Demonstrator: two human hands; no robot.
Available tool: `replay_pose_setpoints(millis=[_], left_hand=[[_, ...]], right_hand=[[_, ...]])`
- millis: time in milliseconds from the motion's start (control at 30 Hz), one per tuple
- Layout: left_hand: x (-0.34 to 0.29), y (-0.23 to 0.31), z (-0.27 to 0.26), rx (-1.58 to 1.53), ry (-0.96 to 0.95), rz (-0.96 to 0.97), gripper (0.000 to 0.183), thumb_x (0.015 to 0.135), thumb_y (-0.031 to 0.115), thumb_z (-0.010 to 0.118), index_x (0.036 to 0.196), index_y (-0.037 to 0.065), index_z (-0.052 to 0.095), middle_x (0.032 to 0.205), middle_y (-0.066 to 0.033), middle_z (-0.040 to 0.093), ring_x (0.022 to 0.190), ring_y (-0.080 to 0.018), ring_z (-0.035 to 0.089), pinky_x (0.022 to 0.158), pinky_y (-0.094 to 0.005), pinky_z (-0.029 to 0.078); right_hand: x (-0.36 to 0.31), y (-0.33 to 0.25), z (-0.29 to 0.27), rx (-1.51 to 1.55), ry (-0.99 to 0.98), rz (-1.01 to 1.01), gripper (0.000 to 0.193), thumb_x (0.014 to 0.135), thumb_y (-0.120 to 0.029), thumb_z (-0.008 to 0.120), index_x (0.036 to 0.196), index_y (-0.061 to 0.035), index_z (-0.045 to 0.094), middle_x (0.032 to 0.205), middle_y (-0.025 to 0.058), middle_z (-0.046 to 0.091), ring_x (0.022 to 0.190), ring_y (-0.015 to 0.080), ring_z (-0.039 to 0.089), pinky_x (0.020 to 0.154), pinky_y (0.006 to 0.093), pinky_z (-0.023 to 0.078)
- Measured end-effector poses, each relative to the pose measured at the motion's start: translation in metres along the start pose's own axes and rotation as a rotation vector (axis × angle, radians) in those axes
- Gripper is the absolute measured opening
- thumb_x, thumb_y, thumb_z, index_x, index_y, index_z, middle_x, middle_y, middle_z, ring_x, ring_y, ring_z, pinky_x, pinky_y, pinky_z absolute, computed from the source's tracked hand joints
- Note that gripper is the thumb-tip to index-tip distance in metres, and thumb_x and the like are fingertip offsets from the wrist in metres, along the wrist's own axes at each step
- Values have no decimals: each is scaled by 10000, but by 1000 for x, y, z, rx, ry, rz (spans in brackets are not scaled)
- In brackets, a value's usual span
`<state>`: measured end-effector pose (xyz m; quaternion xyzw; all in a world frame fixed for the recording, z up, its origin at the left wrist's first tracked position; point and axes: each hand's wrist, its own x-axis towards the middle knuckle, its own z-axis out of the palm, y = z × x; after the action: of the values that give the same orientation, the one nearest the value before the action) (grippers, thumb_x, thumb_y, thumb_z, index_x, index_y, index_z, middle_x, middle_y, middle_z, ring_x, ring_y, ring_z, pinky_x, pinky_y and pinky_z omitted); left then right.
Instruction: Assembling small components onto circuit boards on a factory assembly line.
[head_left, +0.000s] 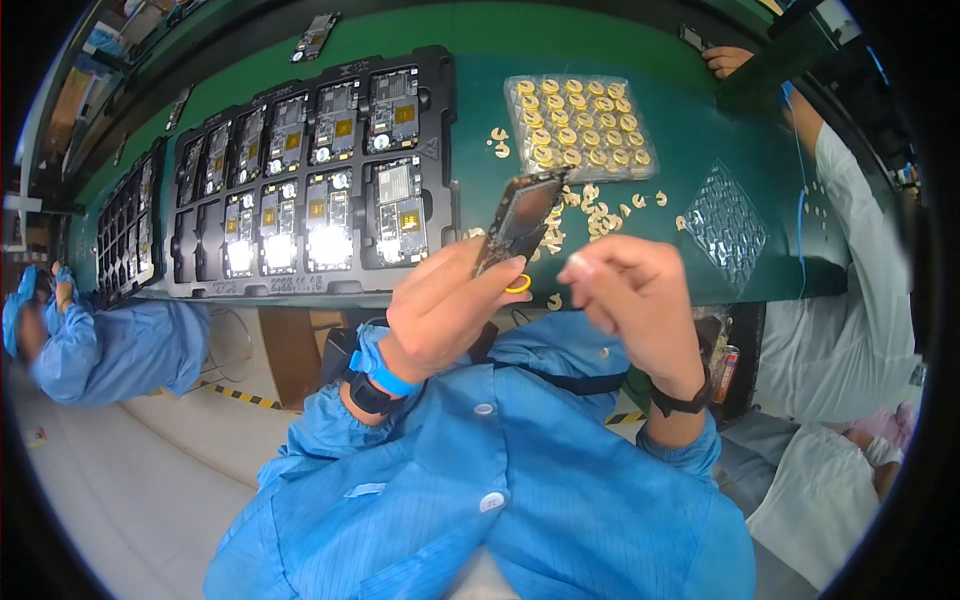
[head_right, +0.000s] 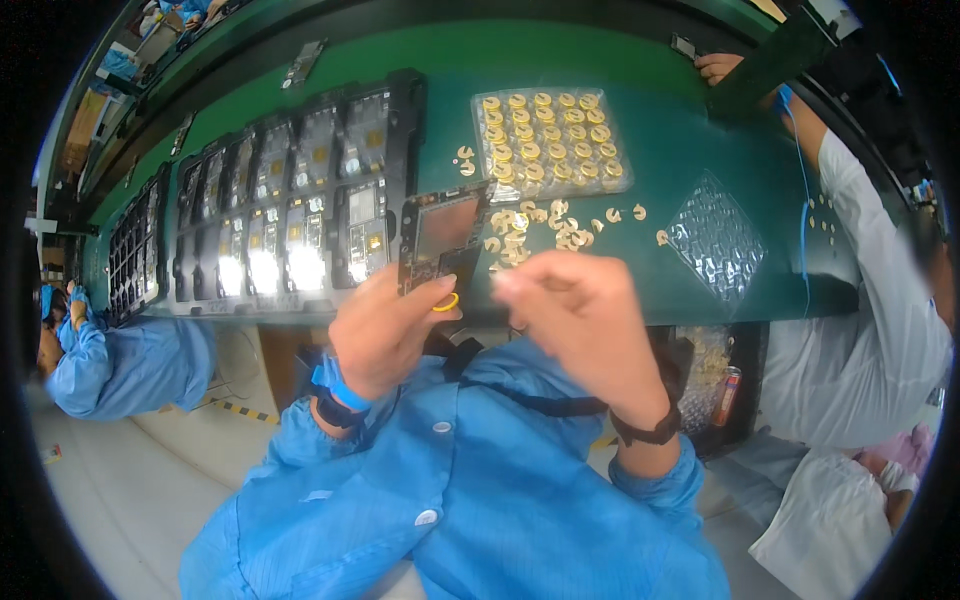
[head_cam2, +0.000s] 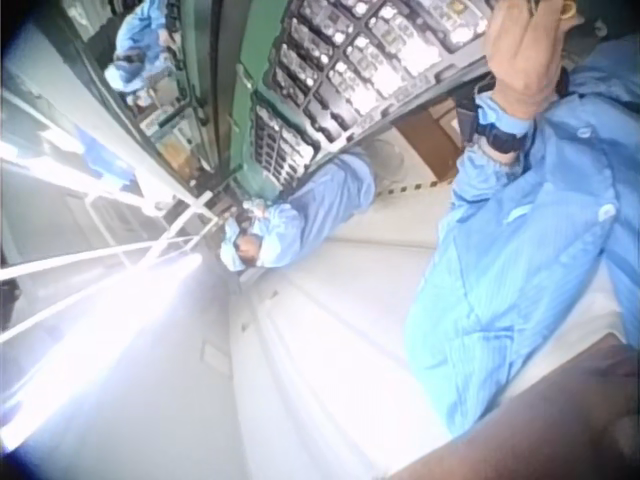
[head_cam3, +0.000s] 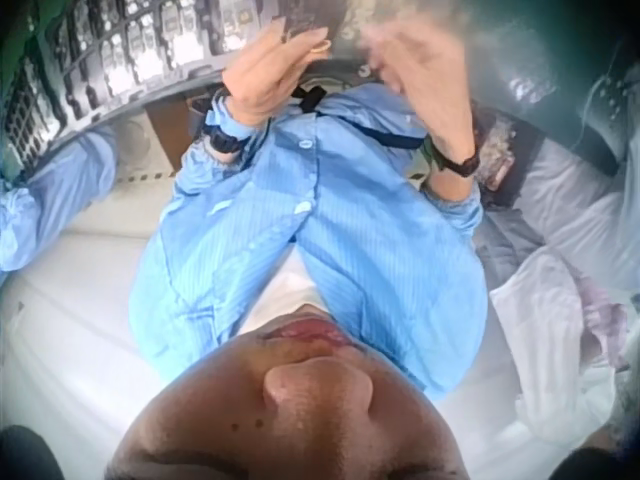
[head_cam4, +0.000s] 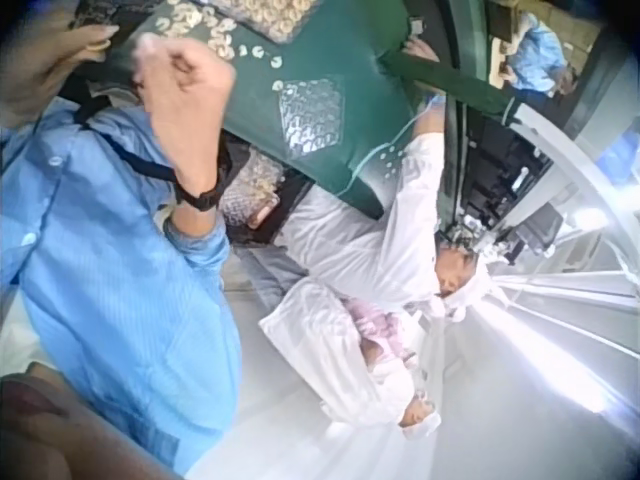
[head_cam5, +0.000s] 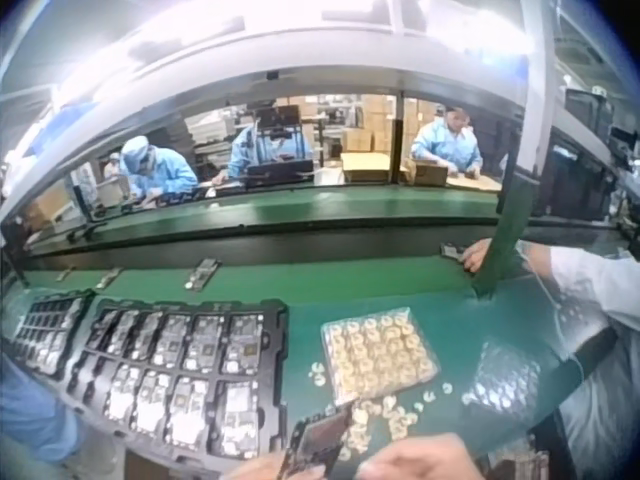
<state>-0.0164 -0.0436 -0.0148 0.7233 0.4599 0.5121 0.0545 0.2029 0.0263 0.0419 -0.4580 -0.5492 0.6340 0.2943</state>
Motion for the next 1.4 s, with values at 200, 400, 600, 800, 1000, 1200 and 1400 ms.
replay_pose_setpoints(millis=[200, 400, 600, 800, 1000, 1200, 1400], left_hand=[[3, -8, -21, -203, -370, -308, 367, 727, 16, 839, 1064, -88, 739, 1073, -251, 731, 974, -386, 753, 805, -415, 652], [16, -17, -35, 122, -252, 428, 385, 686, 13, 820, 1030, -132, 727, 1078, -267, 722, 992, -391, 750, 827, -411, 663], [-4, -11, -26, -217, -305, -282, 376, 743, 3, 859, 1088, -84, 740, 990, -220, 726, 848, -332, 735, 727, -368, 624], [-13, 14, -19, -306, 11, -445, 318, 909, -6, 774, 1225, -20, 737, 942, -85, 696, 693, -130, 575, 634, -264, 472], [-13, 14, -25, -902, -23, -640, 537, 1072, -9, 479, 1598, 10, 371, 1420, -154, 569, 1201, -157, 618, 883, -277, 569], [1, 23, -35, -1130, -80, -820, 684, 1084, -13, 428, 1669, 40, 77, 1462, -226, 550, 1259, -270, 636, 988, -417, 629], [-8, 15, -32, -1274, -140, -801, 563, 1120, 43, 448, 1640, -23, 241, 1465, -208, 578, 1308, -274, 616, 1037, -420, 605]], right_hand=[[2, -2, 17, 320, -321, 235, 166, 1024, -126, 708, 1027, 40, 716, 736, 5, 621, 563, 25, 480, 463, 208, 326], [5, -2, 22, 420, -377, 367, 142, 1011, -84, 708, 1054, 51, 696, 707, -18, 570, 553, 26, 446, 448, 219, 295], [2, 3, 21, 456, -406, 356, 95, 1009, -49, 695, 1045, 38, 683, 750, -10, 574, 543, 28, 441, 438, 210, 318], [0, 5, 23, 274, -260, 137, 85, 1010, -30, 687, 1056, 41, 692, 770, -25, 581, 636, 23, 499, 537, 212, 408], [-2, 1, 26, -66, -186, -206, 74, 977, -31, 727, 1027, 19, 708, 841, -18, 587, 701, 28, 502, 620, 207, 410], [1, -13, 39, -323, -138, -440, 45, 934, -36, 743, 964, -16, 716, 872, 31, 560, 743, 96, 496, 639, 254, 386], [3, -10, 45, -544, -118, -672, 59, 892, -47, 733, 946, -30, 715, 902, 72, 538, 854, 232, 495, 752, 342, 415]])
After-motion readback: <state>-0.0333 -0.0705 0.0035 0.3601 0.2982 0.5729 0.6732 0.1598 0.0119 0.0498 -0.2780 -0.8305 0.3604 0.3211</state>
